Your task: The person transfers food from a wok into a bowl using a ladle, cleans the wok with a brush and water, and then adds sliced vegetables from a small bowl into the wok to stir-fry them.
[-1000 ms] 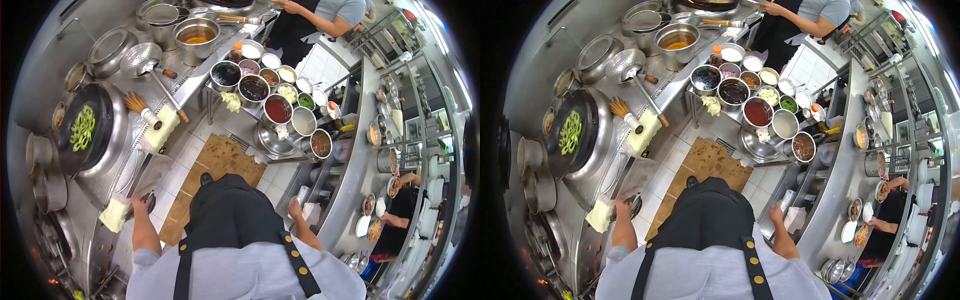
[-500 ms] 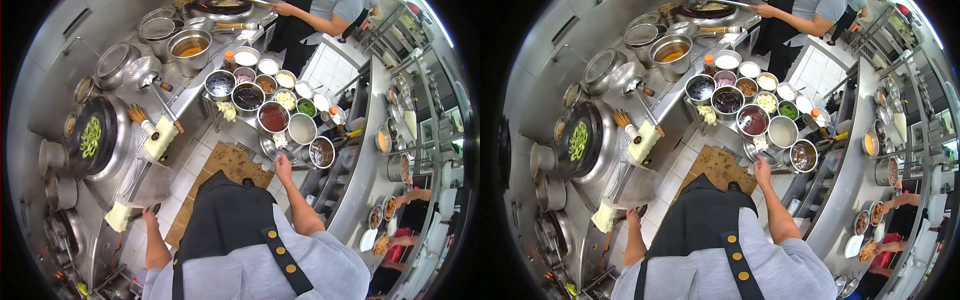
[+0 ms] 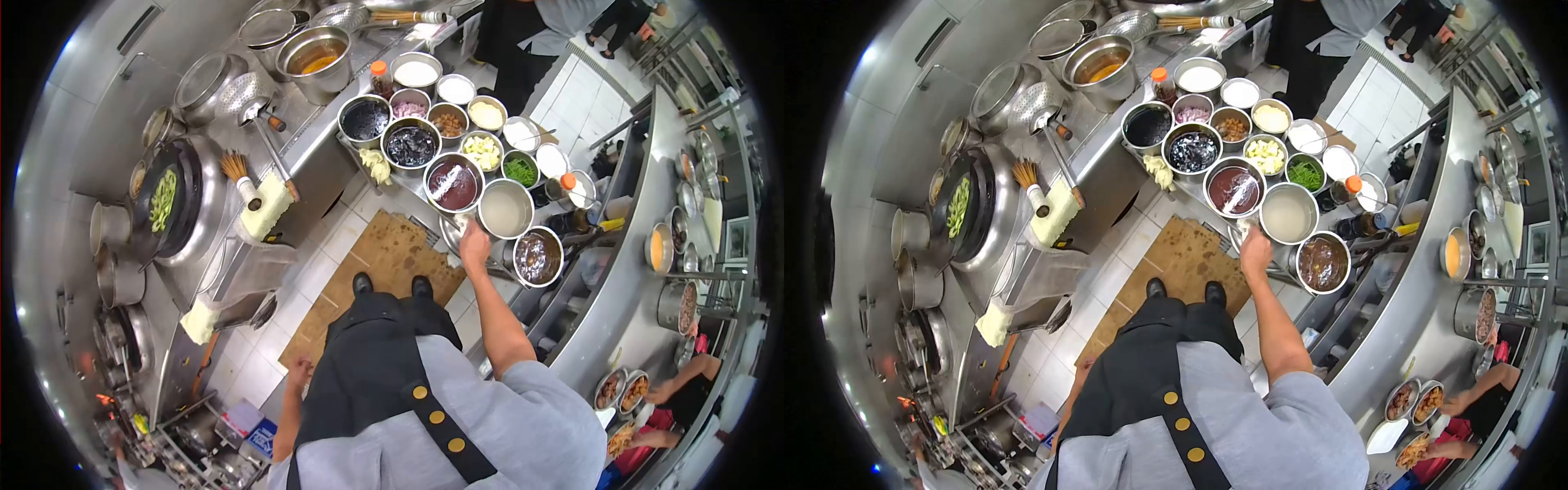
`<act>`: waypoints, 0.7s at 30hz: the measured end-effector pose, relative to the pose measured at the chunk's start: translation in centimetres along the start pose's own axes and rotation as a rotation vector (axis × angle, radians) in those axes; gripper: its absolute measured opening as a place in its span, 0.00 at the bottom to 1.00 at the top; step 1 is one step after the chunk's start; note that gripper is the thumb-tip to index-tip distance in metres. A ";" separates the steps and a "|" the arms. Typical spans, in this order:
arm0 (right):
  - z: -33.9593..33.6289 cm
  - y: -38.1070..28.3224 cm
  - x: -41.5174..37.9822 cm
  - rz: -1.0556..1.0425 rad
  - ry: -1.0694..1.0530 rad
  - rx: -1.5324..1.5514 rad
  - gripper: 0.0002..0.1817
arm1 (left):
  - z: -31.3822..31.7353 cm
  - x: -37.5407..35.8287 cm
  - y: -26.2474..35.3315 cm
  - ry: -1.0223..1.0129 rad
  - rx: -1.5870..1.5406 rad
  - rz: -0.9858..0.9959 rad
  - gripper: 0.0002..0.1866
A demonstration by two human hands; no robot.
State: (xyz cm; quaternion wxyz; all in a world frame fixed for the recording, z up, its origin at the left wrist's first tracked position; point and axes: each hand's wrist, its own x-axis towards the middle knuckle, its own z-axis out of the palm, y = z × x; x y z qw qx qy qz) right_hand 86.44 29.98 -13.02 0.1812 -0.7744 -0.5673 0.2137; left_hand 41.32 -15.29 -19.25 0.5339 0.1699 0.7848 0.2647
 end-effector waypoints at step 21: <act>1.3 2.4 -0.8 0.020 -0.029 0.361 0.15 | 2.7 1.5 9.9 0.112 -0.011 0.193 0.14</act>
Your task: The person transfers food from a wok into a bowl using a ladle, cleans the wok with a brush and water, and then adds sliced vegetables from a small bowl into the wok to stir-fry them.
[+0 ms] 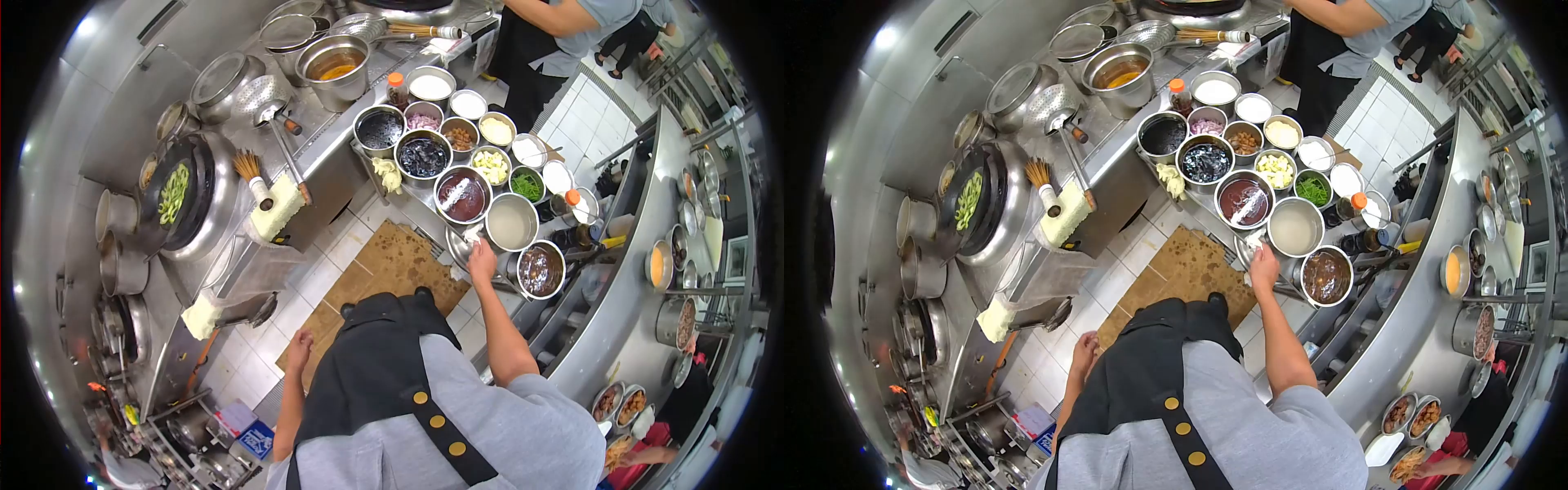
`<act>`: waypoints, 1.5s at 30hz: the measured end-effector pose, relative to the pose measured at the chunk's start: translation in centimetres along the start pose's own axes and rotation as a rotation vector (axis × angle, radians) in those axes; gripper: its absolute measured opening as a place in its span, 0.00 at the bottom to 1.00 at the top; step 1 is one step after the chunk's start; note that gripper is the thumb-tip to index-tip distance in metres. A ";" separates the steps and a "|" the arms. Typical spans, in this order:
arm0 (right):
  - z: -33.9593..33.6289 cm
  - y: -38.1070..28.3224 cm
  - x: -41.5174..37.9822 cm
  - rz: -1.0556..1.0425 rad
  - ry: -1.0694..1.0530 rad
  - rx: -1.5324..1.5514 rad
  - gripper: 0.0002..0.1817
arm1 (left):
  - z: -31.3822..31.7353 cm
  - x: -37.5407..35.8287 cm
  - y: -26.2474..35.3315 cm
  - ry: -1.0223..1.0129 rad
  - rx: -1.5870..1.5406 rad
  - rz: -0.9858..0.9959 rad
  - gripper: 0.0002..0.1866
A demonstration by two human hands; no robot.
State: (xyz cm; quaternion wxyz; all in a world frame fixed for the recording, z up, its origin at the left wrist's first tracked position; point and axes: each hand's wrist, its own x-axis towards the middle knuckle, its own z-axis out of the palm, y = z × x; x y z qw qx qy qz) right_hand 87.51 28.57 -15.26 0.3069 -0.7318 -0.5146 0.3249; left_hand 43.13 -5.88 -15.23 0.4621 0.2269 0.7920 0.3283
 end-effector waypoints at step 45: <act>6.3 -33.7 -21.8 -0.875 -1.235 0.376 0.14 | 1.7 -6.7 23.0 0.285 -0.237 0.550 0.16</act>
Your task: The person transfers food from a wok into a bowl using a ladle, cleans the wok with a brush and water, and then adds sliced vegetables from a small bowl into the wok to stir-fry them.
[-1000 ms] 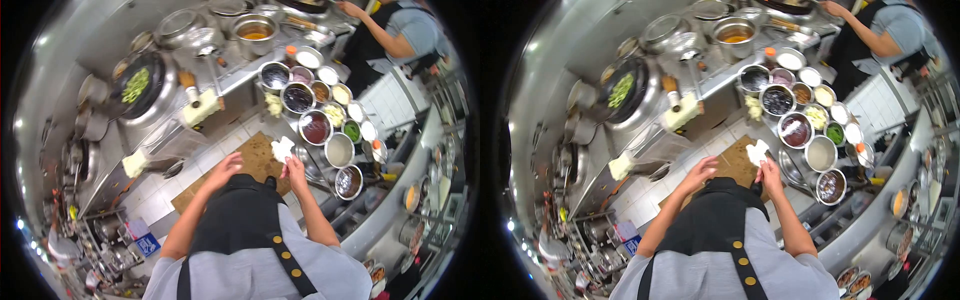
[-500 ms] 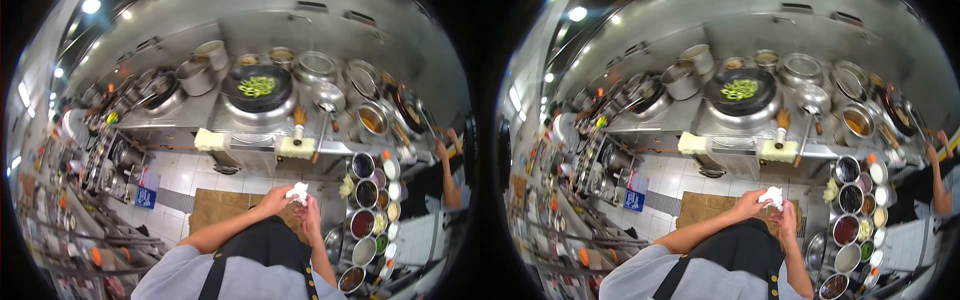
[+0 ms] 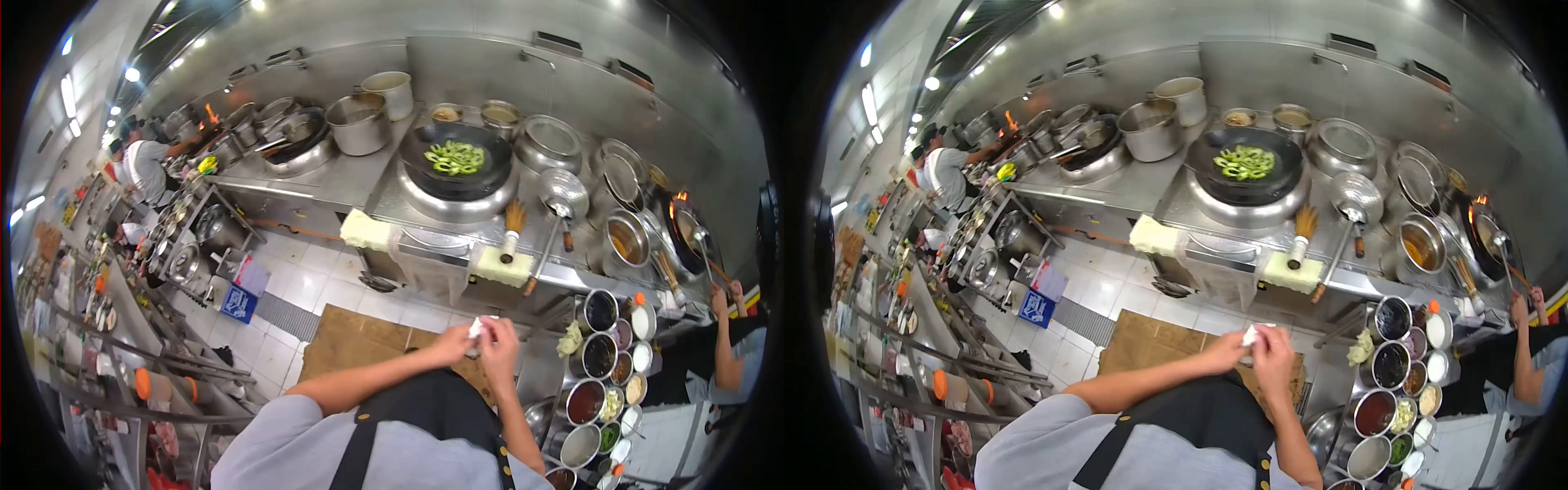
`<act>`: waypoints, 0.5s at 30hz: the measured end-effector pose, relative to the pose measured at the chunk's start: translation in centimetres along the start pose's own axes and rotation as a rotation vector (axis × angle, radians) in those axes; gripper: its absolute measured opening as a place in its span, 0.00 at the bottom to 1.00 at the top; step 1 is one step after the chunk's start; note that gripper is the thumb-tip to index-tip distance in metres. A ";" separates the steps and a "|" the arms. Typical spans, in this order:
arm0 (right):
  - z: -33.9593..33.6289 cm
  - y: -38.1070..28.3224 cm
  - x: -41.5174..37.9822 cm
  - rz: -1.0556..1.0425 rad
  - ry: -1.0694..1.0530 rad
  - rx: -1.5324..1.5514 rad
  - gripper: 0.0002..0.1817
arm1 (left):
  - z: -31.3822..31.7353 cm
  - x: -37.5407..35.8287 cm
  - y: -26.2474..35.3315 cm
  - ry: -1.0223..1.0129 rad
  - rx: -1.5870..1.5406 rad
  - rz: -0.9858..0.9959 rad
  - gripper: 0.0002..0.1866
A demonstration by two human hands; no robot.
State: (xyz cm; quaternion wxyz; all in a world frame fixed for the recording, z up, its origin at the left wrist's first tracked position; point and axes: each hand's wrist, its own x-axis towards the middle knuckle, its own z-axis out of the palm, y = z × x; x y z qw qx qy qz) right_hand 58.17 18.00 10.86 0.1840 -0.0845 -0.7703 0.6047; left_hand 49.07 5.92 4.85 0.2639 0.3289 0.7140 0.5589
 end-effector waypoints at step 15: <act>-0.6 6.9 -1.9 0.260 0.222 0.320 0.15 | 0.6 1.2 0.0 0.067 -0.104 0.072 0.25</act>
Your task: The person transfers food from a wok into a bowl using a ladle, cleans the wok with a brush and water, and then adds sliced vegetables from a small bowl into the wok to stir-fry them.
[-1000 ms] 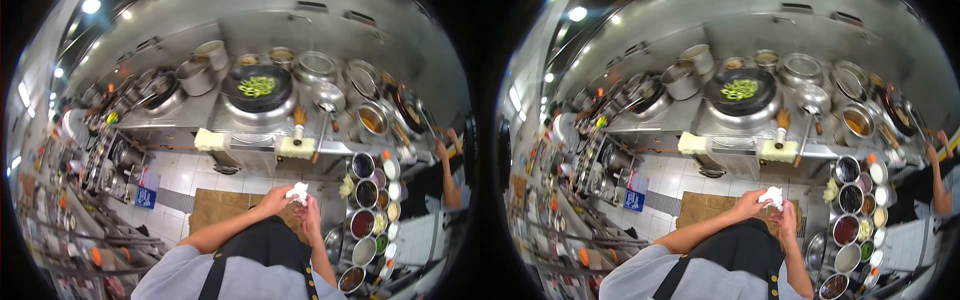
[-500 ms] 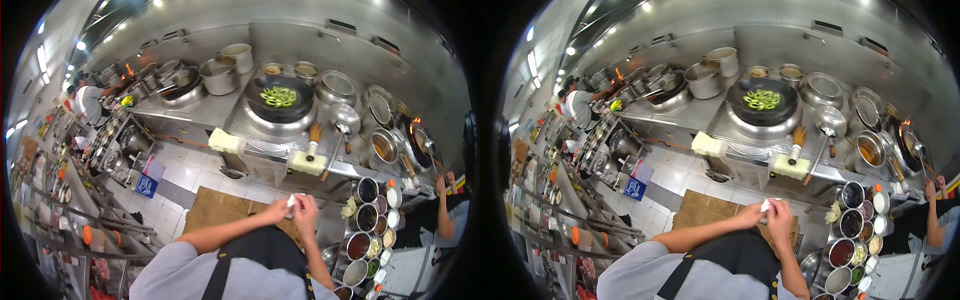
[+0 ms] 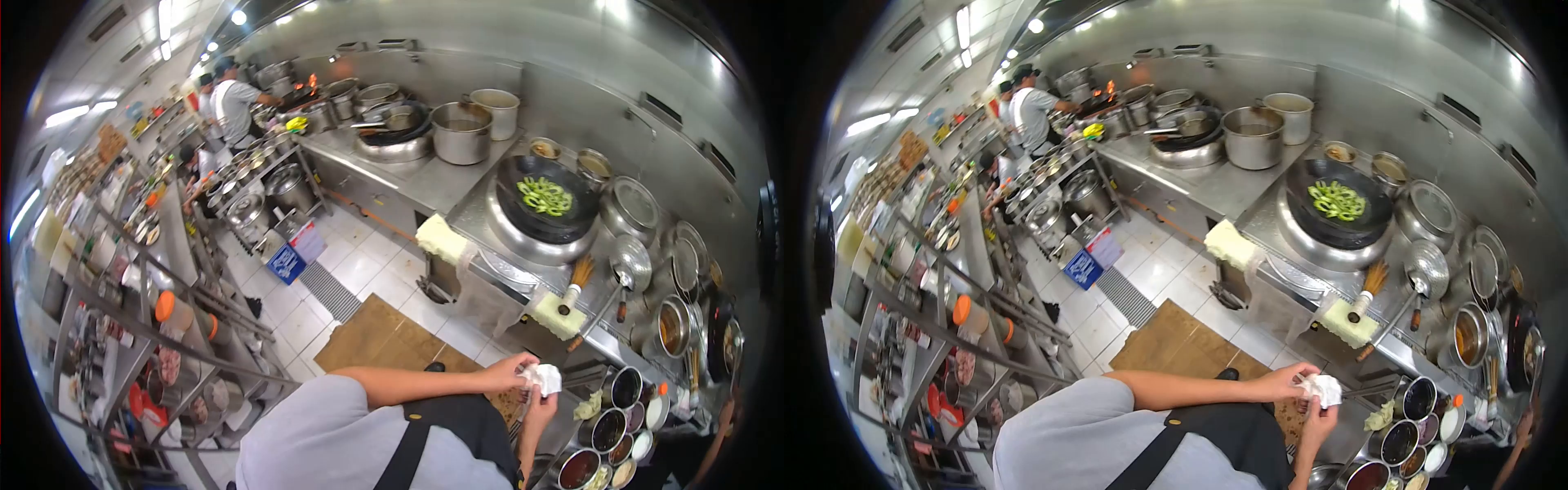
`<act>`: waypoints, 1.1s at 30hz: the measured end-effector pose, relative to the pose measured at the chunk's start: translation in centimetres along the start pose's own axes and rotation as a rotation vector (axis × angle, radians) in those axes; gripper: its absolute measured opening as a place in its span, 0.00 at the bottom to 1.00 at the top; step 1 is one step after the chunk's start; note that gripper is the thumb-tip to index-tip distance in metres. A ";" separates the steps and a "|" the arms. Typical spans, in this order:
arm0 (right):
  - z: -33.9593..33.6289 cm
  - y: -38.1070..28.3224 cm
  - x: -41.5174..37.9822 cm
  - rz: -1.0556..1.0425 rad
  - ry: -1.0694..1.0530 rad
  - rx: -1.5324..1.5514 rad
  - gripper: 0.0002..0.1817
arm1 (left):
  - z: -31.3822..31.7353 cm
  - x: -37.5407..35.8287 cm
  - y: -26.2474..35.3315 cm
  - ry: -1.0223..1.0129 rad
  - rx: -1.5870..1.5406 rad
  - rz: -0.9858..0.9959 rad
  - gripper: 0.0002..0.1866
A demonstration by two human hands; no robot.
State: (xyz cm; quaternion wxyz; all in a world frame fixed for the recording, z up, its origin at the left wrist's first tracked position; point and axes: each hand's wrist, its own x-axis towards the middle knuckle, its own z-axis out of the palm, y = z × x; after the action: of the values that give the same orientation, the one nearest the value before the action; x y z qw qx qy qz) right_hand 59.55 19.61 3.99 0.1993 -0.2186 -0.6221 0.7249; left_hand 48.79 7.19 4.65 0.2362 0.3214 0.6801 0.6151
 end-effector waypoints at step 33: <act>1.0 -0.3 -3.7 -0.167 0.081 -0.289 0.31 | 1.1 -1.4 2.1 -0.230 -0.899 -0.292 0.35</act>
State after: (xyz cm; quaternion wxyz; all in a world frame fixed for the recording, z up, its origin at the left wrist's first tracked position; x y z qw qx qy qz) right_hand 62.09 16.77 4.68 0.2503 -0.2213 -0.7275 0.5993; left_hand 50.84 7.03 6.46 0.5090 0.1546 0.3545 0.7690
